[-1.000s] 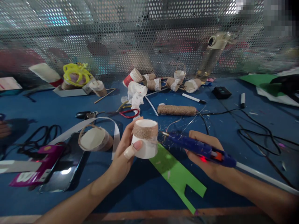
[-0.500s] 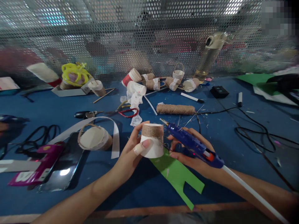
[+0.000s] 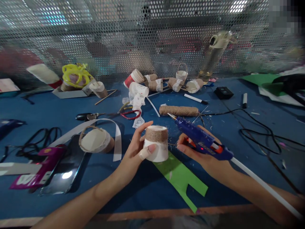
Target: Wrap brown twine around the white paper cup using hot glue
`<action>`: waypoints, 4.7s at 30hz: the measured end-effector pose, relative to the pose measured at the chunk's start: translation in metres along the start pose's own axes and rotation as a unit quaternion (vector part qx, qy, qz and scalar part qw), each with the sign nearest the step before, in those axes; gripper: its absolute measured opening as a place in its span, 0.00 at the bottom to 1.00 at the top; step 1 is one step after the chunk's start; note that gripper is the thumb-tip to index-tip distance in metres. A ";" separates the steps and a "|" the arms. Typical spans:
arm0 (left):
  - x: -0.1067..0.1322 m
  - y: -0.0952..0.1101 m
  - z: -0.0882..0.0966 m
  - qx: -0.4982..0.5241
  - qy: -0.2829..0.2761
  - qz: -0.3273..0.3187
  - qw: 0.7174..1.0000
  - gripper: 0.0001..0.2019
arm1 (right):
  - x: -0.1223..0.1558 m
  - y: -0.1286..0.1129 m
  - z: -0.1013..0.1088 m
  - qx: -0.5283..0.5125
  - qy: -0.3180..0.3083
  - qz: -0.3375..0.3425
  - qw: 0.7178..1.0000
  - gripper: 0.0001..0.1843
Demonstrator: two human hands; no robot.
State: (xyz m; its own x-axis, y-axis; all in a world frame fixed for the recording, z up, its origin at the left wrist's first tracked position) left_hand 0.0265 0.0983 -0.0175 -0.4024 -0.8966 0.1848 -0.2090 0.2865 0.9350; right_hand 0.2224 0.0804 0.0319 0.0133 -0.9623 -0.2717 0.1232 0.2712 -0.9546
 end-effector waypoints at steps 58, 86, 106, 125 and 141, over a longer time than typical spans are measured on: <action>0.011 -0.002 -0.020 0.031 -0.084 0.037 0.995 0.40 | -0.015 0.032 0.015 -0.002 0.098 -0.030 0.995 0.16; 0.002 0.012 0.000 0.073 0.009 0.012 0.997 0.39 | 0.000 0.011 0.020 -0.006 -0.021 0.038 0.999 0.16; 0.006 0.018 0.005 0.025 0.012 -0.045 0.999 0.38 | 0.007 -0.009 -0.007 0.076 -0.163 0.142 0.974 0.16; 0.006 0.017 0.010 -0.022 0.012 -0.056 0.998 0.36 | 0.008 -0.018 -0.009 0.131 -0.165 0.161 0.964 0.17; 0.005 0.018 0.009 -0.044 0.019 -0.066 0.997 0.35 | 0.009 -0.021 -0.010 0.170 -0.162 0.175 0.956 0.19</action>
State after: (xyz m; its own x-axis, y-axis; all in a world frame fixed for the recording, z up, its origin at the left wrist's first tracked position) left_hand 0.0123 0.1018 -0.0020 -0.3417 -0.9374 0.0679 -0.1787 0.1357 0.9745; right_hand 0.2102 0.0664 0.0482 0.4131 -0.7851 -0.4615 0.3702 0.6078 -0.7026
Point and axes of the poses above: each hand's wrist, its own x-axis away from the middle knuckle, its own z-axis out of the back of the hand, y = z × x, the point moved 10 cm from there along -x, towards the middle knuckle, and after that the axes turned 10 degrees about z, right-handed, at the moved point
